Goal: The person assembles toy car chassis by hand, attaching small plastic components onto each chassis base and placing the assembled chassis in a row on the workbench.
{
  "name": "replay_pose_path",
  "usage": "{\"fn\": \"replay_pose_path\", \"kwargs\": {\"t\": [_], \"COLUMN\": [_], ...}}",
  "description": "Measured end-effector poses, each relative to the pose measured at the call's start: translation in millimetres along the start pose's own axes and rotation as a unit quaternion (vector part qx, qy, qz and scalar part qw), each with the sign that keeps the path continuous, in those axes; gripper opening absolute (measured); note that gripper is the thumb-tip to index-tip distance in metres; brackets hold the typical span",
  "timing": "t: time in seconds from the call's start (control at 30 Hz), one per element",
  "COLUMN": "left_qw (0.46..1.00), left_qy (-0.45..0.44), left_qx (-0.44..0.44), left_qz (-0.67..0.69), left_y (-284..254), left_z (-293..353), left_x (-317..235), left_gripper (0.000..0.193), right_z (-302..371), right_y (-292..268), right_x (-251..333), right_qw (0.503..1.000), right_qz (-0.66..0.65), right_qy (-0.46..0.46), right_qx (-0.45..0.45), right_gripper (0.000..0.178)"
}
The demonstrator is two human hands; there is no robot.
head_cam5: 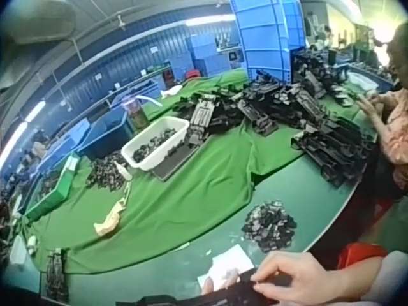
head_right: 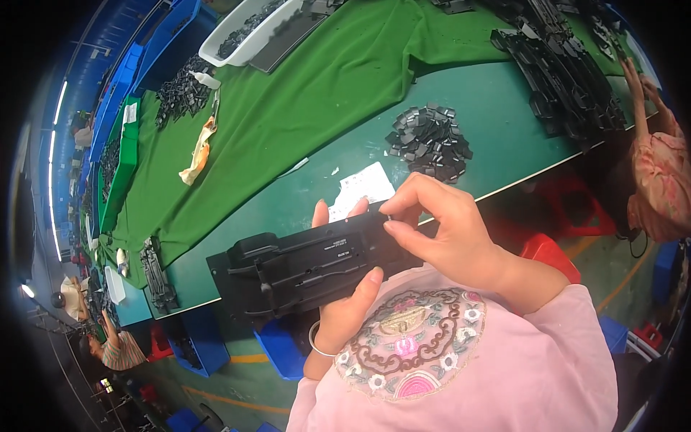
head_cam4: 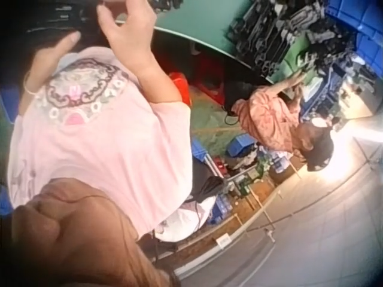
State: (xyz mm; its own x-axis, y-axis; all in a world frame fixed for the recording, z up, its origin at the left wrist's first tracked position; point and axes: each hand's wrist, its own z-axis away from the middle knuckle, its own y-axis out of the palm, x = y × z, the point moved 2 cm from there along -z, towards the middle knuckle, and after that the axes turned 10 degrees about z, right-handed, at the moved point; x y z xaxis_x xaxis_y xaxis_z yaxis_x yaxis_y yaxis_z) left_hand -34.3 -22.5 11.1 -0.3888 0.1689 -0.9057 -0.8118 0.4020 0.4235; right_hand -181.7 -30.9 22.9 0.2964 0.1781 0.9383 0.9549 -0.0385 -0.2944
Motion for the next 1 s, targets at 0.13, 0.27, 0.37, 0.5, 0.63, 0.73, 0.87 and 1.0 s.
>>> {"fn": "replay_pose_path", "kwargs": {"t": [0.13, 0.27, 0.37, 0.5, 0.63, 0.73, 0.87, 1.0], "left_qw": [1.0, 0.999, 0.998, 0.997, 0.997, 0.997, 0.998, 0.998], "left_qy": [0.004, -0.004, -0.004, -0.001, 0.017, 0.021, 0.015, 0.006], "left_qx": [0.0, -0.018, -0.016, -0.007, 0.014, 0.015, 0.016, 0.012], "left_qz": [-0.012, -0.047, -0.057, -0.078, -0.069, -0.066, -0.067, -0.061], "left_y": [0.3, 1.4, 1.5, 0.5, -1.5, -1.0, -1.0, -0.8], "left_z": [-1.9, -4.0, -4.7, -5.5, -4.9, -5.1, -5.6, -5.8], "left_x": [-0.4, -2.2, -3.2, -3.0, -1.1, -1.0, -0.4, 0.1], "left_gripper": [0.075, 0.081, 0.08, 0.079, 0.072, 0.072, 0.072, 0.071], "right_z": [-2.5, -4.1, -5.2, -5.9, -5.9, -5.8, -5.7, -6.6], "right_y": [1.4, 2.0, 2.2, 2.8, 3.0, 3.0, 2.2, 1.6], "right_x": [-2.0, -4.8, -4.6, -5.6, -5.3, -4.8, -4.8, -4.3], "right_qw": [1.0, 1.0, 0.999, 0.999, 0.999, 0.998, 0.998, 0.997], "right_qz": [0.017, 0.029, 0.032, 0.044, 0.052, 0.066, 0.062, 0.072], "right_qy": [0.002, 0.003, 0.003, -0.002, -0.006, -0.015, -0.02, -0.021], "right_qx": [-0.001, 0.0, -0.001, -0.004, -0.009, -0.014, -0.02, -0.014], "right_gripper": [0.017, 0.016, 0.016, 0.015, 0.015, 0.016, 0.016, 0.016]}}
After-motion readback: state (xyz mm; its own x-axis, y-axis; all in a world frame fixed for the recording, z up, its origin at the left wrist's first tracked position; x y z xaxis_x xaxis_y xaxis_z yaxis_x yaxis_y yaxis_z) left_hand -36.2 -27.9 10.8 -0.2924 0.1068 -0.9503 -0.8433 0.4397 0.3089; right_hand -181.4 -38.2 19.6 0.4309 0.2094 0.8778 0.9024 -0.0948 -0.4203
